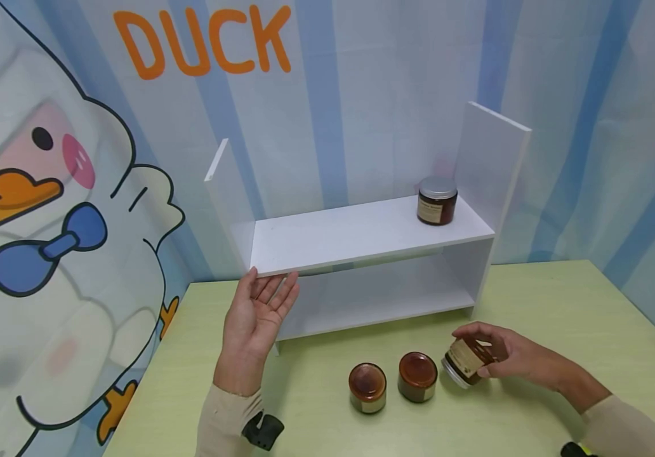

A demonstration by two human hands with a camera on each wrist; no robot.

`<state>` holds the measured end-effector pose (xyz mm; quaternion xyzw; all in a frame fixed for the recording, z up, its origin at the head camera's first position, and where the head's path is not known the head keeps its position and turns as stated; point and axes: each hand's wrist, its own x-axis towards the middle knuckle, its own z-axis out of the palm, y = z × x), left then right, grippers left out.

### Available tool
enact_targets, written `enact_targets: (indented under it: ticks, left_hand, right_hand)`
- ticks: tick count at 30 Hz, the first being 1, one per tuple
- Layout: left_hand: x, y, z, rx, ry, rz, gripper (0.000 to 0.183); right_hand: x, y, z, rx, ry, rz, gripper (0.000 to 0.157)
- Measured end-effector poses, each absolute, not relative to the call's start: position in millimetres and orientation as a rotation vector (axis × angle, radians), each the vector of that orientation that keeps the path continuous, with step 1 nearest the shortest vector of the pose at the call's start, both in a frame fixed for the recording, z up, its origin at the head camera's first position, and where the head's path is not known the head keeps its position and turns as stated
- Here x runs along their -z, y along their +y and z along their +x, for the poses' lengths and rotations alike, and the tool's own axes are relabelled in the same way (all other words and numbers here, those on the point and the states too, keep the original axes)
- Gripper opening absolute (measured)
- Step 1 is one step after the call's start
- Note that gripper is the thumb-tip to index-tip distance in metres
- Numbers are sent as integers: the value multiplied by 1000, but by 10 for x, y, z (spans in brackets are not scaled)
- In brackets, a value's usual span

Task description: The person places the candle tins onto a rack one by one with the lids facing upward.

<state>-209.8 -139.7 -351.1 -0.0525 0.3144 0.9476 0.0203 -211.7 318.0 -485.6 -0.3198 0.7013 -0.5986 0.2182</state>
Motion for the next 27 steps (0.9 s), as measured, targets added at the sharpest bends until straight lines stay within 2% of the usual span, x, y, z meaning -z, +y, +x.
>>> enact_targets:
  ticks: [27]
  left_hand:
    - [3511, -1395, -2087, -2937, 989, -151, 46]
  right_hand:
    - [4891, 3187, -2099, 1700, 1880, -859, 68]
